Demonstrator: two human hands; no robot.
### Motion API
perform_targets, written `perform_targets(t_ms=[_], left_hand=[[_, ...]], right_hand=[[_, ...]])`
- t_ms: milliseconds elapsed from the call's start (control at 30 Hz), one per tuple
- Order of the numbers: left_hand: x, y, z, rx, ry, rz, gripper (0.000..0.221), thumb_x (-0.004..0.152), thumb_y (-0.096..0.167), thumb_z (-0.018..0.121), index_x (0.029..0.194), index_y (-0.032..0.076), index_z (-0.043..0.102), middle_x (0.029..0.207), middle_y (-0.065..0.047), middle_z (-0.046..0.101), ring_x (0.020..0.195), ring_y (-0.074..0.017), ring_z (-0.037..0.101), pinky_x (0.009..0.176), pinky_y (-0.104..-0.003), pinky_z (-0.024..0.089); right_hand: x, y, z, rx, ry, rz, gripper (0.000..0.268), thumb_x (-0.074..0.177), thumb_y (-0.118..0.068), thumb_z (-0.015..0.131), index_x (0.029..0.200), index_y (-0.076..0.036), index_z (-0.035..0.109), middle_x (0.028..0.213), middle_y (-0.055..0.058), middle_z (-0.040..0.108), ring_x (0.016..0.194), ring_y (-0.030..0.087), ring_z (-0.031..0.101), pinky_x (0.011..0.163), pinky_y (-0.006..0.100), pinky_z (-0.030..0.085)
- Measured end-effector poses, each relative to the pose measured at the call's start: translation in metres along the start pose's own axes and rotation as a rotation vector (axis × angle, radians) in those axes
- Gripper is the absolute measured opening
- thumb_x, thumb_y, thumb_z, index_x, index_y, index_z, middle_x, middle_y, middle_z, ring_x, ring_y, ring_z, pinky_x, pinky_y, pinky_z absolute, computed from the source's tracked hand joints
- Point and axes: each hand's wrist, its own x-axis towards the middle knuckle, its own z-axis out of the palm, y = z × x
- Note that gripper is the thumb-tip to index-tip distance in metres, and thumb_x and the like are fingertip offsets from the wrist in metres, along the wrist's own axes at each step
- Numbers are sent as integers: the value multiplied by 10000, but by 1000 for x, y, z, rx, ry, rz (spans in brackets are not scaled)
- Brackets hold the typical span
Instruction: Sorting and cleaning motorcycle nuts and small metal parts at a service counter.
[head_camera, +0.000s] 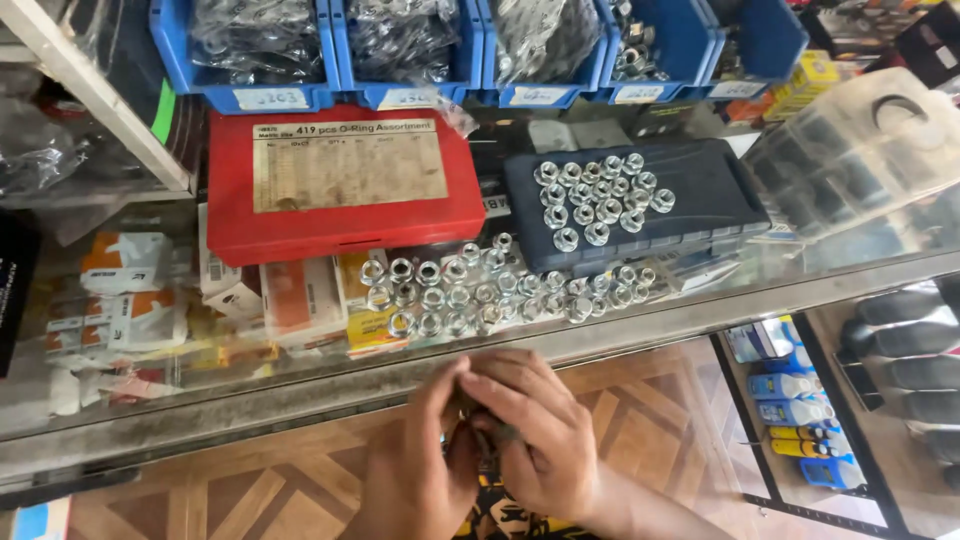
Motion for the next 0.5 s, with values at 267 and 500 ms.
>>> perform_targets(t_ms=[267, 500], left_hand=[[-5, 1, 3, -208, -58, 43, 608, 795, -83, 679, 1374, -75, 493, 1147, -197, 733, 1030, -280, 797, 852, -387, 658], [2, -5, 5, -1096, 89, -479, 276, 981, 126, 646, 1161, -80, 684, 1165, -224, 757, 1122, -320, 743, 996, -413, 607]], right_hand=[[-36, 19, 11, 230, 164, 120, 417, 783, 170, 564, 1179, 57, 629, 1061, 185, 719, 880, 280, 738, 769, 358, 625], [-28, 10, 3, 156, 346, 142, 338, 802, 76, 681, 1120, 12, 587, 1085, 181, 652, 915, 297, 709, 794, 333, 598]])
